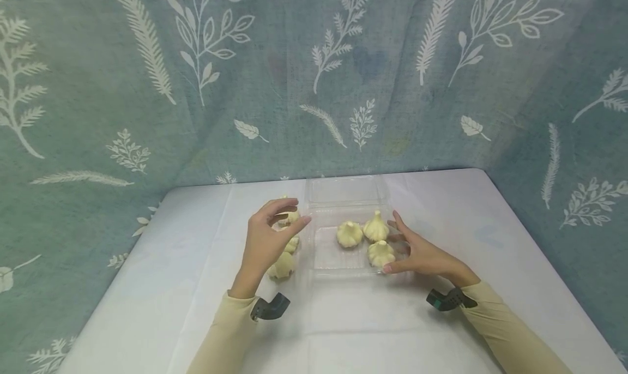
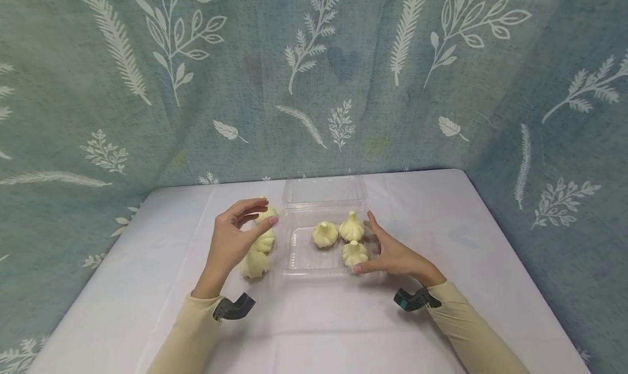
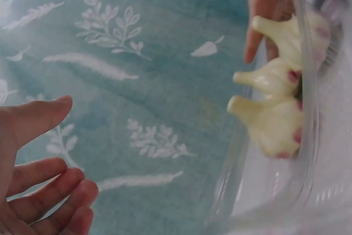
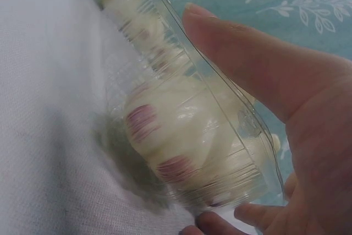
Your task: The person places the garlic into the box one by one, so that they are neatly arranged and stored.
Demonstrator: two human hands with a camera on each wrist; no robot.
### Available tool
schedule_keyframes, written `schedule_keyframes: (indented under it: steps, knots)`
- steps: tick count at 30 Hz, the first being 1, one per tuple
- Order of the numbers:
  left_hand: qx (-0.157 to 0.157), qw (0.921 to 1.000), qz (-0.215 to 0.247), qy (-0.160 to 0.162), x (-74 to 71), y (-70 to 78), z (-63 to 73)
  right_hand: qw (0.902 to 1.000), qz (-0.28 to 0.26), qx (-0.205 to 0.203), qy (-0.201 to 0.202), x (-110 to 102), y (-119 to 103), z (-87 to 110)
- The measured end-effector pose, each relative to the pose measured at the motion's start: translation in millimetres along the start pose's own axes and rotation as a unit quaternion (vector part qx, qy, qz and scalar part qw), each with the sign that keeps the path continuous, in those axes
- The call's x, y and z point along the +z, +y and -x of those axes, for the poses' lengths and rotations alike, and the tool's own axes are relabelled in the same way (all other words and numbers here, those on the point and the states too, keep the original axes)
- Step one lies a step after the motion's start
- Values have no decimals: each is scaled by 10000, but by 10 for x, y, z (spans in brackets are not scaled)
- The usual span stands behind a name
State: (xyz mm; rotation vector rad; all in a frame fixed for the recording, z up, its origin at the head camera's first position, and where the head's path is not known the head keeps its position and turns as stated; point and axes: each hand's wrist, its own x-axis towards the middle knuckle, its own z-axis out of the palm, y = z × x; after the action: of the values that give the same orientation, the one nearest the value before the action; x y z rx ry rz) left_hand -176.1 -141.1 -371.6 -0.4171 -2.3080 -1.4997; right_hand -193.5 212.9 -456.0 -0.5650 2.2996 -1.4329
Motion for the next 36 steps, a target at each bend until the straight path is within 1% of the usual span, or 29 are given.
schedule_keyframes:
  steps: [5, 11, 15, 17, 19, 23, 30, 32, 36]
  knots:
    - [-27, 9997, 81, 250, -213, -42, 56, 9999, 32, -92, -29, -6, 9, -2]
    - [-122, 9982, -82, 580, -452, -100, 175, 9999, -98, -102, -71, 0, 9, -18]
    - [-319, 9967, -118, 736, -563, -165, 263, 9999, -76, -65, -34, -5, 19, -18]
    - [-458, 9957, -114, 795, -598, -210, 309, 10000, 6, -74, -25, -7, 24, -15]
    - [-624, 9945, -128, 826, -623, -256, 355, 10000, -26, -66, -27, -5, 24, -11]
    - [-963, 9921, -199, 780, -653, -342, 454, 9999, -58, -72, -71, 4, 19, -9]
    - [-1611, 9844, -473, 530, -649, -506, 596, 9999, -91, -46, -86, -10, 4, -6]
    - [-1723, 9825, -537, 452, -639, -552, 628, 9999, -113, -43, -94, -16, 2, -3]
    - [-1833, 9807, -621, 288, -633, -621, 693, 9999, -76, 23, -130, -13, 3, -2]
